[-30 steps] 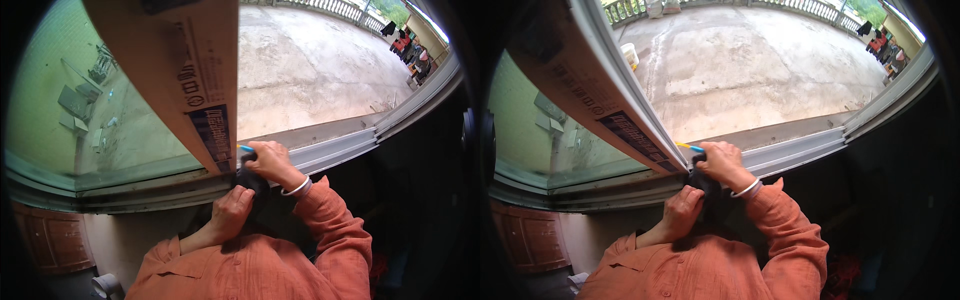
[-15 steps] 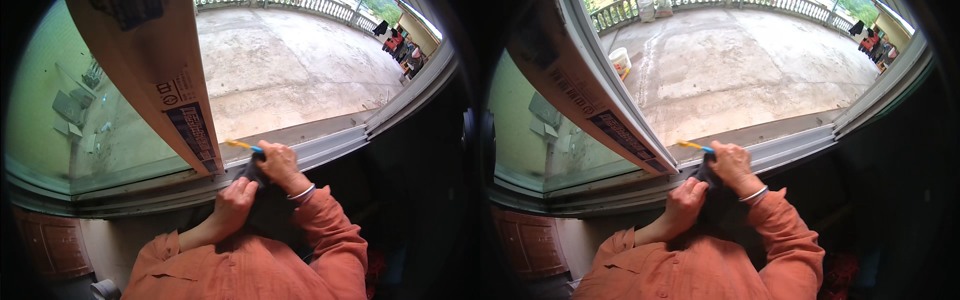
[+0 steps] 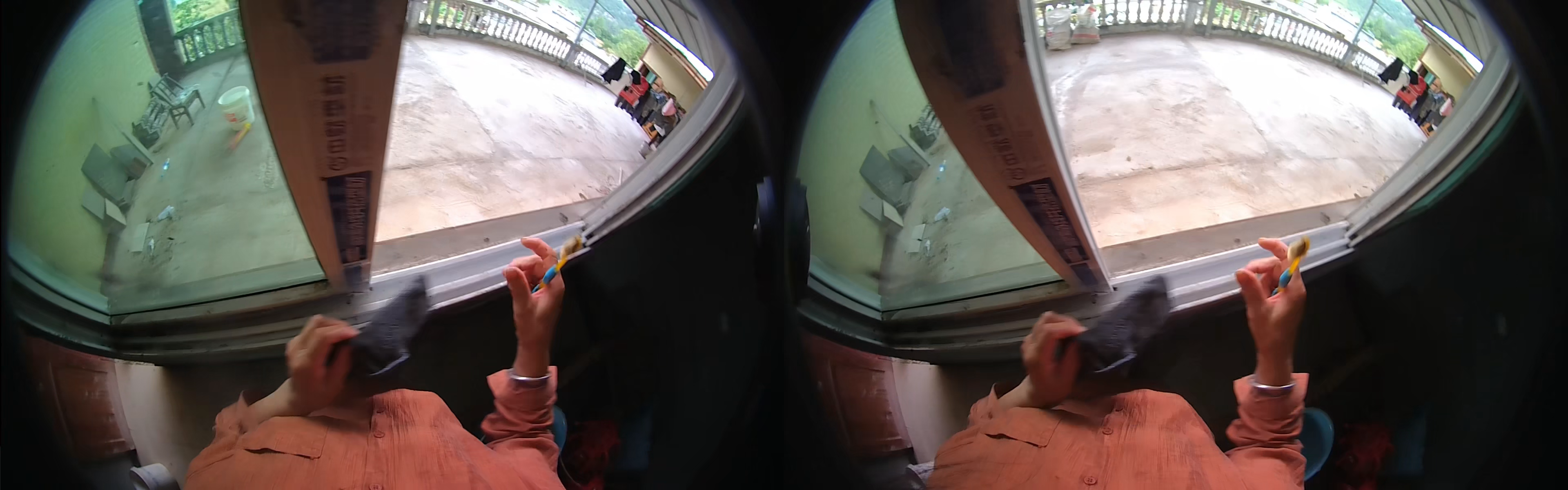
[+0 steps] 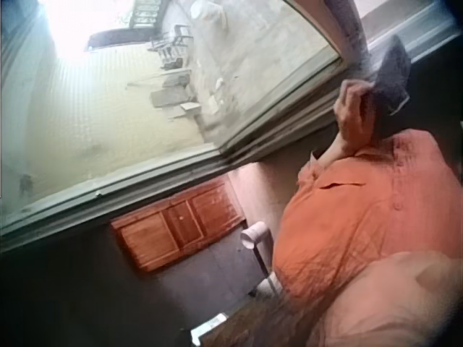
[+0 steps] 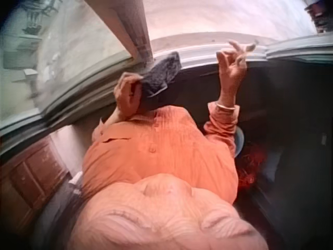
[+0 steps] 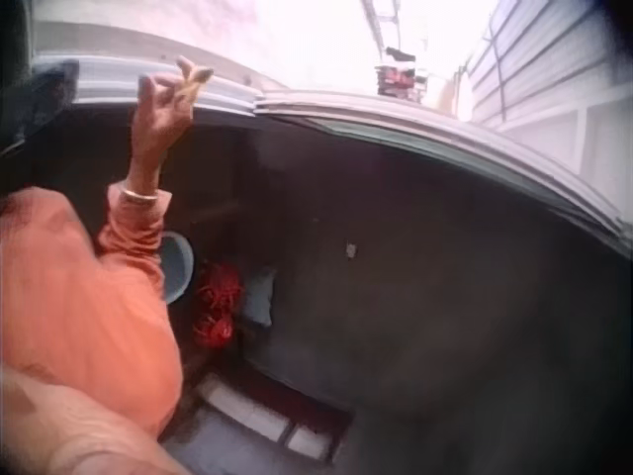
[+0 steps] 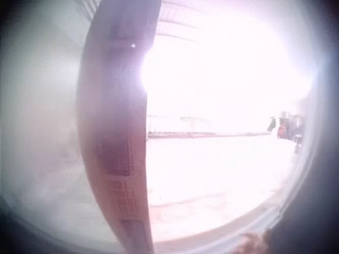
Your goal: The person cleans the window frame using a toothbrush and a cloth. They scrub the frame with the toothbrush and wipe it with the cloth, repeating the process along the frame.
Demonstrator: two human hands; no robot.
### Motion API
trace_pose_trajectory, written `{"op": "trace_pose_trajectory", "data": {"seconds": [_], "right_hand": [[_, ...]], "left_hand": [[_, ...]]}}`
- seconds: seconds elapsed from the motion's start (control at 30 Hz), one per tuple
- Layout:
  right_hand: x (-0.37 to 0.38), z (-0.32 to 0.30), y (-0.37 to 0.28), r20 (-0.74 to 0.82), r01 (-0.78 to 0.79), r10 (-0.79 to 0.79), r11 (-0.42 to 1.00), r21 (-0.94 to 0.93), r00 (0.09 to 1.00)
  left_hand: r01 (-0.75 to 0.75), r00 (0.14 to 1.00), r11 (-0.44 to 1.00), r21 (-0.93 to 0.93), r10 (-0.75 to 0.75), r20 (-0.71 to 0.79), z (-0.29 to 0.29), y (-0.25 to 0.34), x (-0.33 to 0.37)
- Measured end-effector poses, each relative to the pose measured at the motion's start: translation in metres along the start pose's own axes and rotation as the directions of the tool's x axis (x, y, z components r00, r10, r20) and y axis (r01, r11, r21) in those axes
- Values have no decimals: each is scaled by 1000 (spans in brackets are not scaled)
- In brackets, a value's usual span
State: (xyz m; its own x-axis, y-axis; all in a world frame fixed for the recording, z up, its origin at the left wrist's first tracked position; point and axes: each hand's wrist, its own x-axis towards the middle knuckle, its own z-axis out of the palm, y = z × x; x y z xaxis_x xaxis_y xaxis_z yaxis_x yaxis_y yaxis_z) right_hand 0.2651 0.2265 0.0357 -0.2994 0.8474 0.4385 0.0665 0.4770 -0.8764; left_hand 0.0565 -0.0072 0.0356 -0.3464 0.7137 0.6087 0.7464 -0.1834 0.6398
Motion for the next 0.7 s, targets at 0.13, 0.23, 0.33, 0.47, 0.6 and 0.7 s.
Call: {"op": "trace_pose_trajectory", "data": {"seconds": [0.13, 0.23, 0.33, 0.47, 0.6, 0.7], "right_hand": [[-13, 104, -49, 36, 108, -114, 985, 131, 993], [-20, 170, -63, -74, 300, -298, 954, 21, 952], [-27, 198, -70, -175, 359, -372, 928, -98, 912], [-22, 194, -66, -155, 407, -442, 888, -214, 884], [-18, 185, -62, -123, 410, -442, 885, -219, 888], [-12, 174, -56, -152, 365, -421, 882, -297, 895]], "left_hand": [[32, 988, 984, 173, -5, -153, -68, -4, -20], [90, 970, 972, 219, -36, -240, -95, -7, -39], [185, 938, 960, 208, -110, -329, -115, -11, -56], [266, 894, 949, 167, -178, -412, -131, -15, -64], [254, 871, 953, 164, -152, -468, -146, -14, -72], [316, 807, 940, 130, -194, -557, -157, -11, -77]]}}
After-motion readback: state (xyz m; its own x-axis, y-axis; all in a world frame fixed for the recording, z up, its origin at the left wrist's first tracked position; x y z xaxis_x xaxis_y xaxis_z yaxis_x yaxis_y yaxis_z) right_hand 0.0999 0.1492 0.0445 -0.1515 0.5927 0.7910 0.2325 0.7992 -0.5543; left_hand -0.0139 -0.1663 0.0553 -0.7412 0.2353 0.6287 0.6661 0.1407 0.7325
